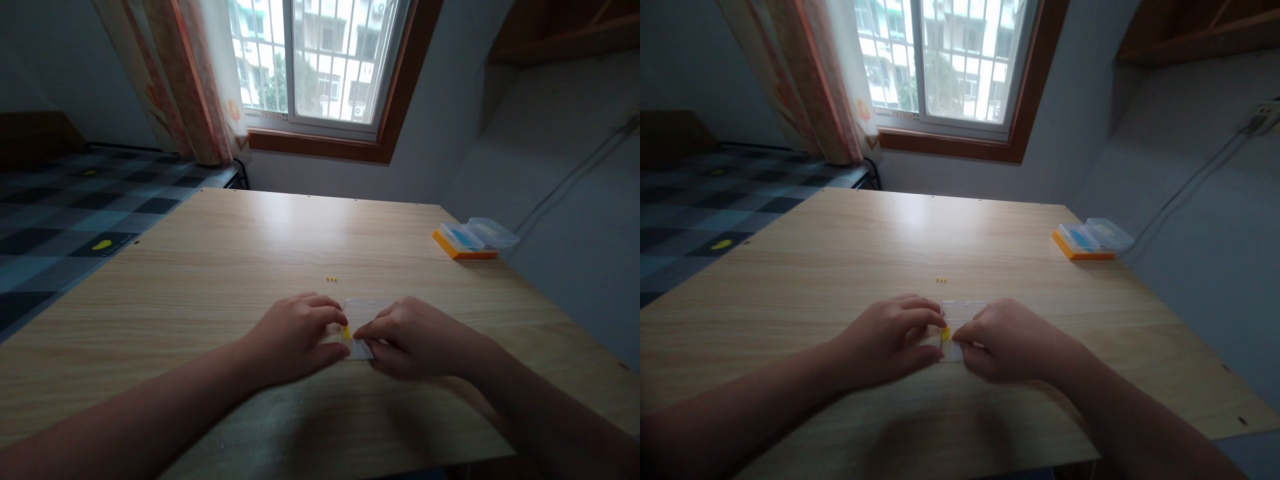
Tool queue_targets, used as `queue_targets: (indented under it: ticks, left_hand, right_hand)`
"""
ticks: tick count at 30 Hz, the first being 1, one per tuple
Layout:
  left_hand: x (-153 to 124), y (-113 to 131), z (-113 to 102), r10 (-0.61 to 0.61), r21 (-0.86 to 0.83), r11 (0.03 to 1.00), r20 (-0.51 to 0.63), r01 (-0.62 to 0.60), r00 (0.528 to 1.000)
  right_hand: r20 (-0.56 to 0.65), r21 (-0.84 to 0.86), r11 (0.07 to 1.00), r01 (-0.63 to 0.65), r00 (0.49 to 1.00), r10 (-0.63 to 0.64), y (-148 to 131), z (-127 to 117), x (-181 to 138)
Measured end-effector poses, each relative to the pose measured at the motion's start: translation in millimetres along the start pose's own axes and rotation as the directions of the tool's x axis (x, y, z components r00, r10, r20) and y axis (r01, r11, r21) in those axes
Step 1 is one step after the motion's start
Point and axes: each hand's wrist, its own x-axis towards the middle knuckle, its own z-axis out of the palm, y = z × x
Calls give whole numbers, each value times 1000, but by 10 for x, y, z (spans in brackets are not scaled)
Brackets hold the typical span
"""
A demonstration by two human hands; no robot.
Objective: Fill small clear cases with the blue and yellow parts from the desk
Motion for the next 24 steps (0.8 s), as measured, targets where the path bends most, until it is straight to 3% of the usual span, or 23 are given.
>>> queue_targets:
  ticks: [24]
  left_hand:
    - [13,10,-5,0,-4,1000,0,0,1000]
  right_hand:
    - [22,-23,1000,-6,1000,6,-32,26,22]
